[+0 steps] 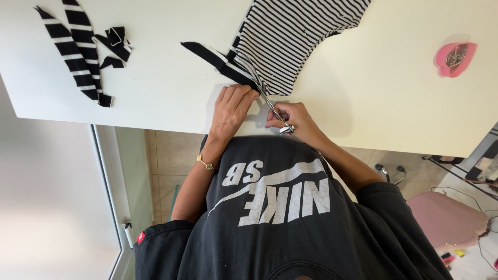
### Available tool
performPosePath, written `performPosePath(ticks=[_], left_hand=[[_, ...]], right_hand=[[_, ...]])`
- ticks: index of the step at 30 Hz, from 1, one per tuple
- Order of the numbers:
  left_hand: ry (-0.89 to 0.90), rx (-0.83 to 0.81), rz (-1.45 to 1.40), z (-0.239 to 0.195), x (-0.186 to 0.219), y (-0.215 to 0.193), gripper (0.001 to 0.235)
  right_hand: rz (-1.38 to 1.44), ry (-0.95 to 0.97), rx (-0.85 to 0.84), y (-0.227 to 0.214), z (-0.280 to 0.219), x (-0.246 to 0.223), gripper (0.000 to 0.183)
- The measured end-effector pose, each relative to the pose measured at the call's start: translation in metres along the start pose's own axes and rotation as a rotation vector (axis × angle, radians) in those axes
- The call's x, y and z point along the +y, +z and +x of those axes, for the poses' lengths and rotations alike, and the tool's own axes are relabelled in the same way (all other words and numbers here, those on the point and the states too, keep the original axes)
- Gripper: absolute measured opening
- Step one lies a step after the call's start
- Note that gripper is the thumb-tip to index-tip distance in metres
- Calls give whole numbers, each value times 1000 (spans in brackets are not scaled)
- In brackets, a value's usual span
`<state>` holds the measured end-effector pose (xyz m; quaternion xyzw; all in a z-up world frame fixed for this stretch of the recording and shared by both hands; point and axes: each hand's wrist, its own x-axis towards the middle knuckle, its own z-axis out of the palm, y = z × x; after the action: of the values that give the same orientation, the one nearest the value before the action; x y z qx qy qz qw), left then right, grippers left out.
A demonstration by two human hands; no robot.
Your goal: Cutting a strip of striped fabric using scissors on a white table.
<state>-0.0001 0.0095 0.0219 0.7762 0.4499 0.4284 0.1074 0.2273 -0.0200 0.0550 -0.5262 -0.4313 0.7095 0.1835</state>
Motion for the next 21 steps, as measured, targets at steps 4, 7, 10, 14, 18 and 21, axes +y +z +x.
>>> performPosePath(ticks=[4, 7, 10, 14, 18, 21], left_hand=[[-17, -2, -4, -1, -1, 0, 13], [-9, 0, 4, -1, 1, -3, 14], [-16, -7, -3, -1, 3, -3, 12], [-35, -12, -25, -3, 3, -4, 13], [-36, -4, -39, 3, 4, -10, 13], [-27, -2, -30, -1, 3, -8, 12]], right_hand=[[-21, 4, 14, 1, -2, -14, 25], [-14, 40, -12, -1, -1, -19, 25], [-51, 12, -27, -7, 9, -20, 26], [-129, 1, -50, -10, 9, -30, 24], [-160, 25, -58, -13, 8, -34, 25], [-227, 33, -77, -13, 10, -39, 23]])
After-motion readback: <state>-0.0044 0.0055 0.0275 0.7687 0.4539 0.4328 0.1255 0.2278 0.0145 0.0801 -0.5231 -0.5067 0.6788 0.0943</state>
